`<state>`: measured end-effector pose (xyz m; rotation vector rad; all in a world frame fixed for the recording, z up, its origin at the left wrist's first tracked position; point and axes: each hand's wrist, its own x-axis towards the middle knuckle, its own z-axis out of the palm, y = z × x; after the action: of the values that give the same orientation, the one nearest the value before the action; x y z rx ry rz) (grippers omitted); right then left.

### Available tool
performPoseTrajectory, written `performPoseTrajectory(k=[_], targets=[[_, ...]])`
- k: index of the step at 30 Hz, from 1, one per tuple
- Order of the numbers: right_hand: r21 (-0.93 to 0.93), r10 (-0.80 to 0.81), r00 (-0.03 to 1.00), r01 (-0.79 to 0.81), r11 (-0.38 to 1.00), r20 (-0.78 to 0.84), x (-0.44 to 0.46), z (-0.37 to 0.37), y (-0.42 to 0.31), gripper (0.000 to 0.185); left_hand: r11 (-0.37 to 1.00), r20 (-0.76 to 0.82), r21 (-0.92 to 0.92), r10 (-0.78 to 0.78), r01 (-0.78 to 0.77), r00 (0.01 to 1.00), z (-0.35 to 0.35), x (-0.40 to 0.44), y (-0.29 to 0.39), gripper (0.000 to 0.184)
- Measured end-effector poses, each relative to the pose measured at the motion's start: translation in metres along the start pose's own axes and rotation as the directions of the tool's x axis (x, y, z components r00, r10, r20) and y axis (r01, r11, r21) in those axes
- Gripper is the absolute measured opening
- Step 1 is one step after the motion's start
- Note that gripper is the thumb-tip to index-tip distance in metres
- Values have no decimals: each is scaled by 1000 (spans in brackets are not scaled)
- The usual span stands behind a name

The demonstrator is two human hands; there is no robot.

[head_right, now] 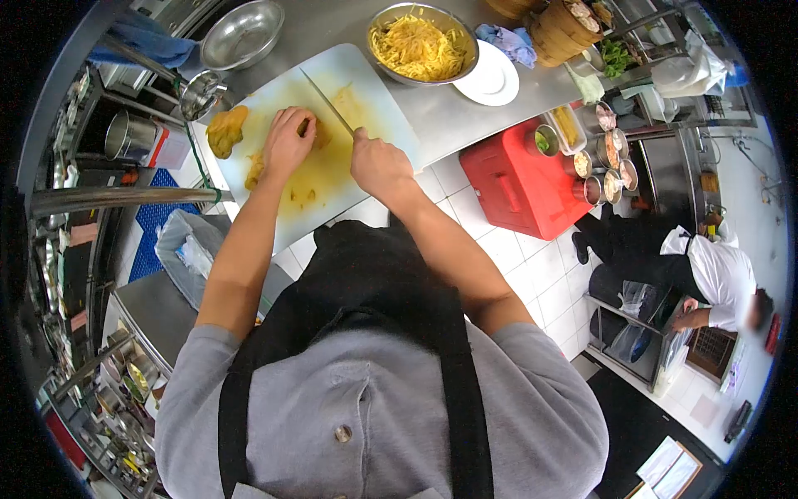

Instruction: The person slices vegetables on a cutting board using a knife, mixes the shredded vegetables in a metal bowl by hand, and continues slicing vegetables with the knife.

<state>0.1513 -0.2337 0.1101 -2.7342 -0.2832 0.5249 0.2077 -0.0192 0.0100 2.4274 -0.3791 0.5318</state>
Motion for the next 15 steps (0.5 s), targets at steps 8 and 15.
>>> performPoseTrajectory(k=[8,15], targets=[[-49,-51,997,54,997,65,-9,23,0,37,1000,-55,2,22,-22,998,9,0,-8,9],[-57,-48,993,54,997,112,-26,9,1,33,1000,-40,5,27,-26,999,8,1,-8,10]])
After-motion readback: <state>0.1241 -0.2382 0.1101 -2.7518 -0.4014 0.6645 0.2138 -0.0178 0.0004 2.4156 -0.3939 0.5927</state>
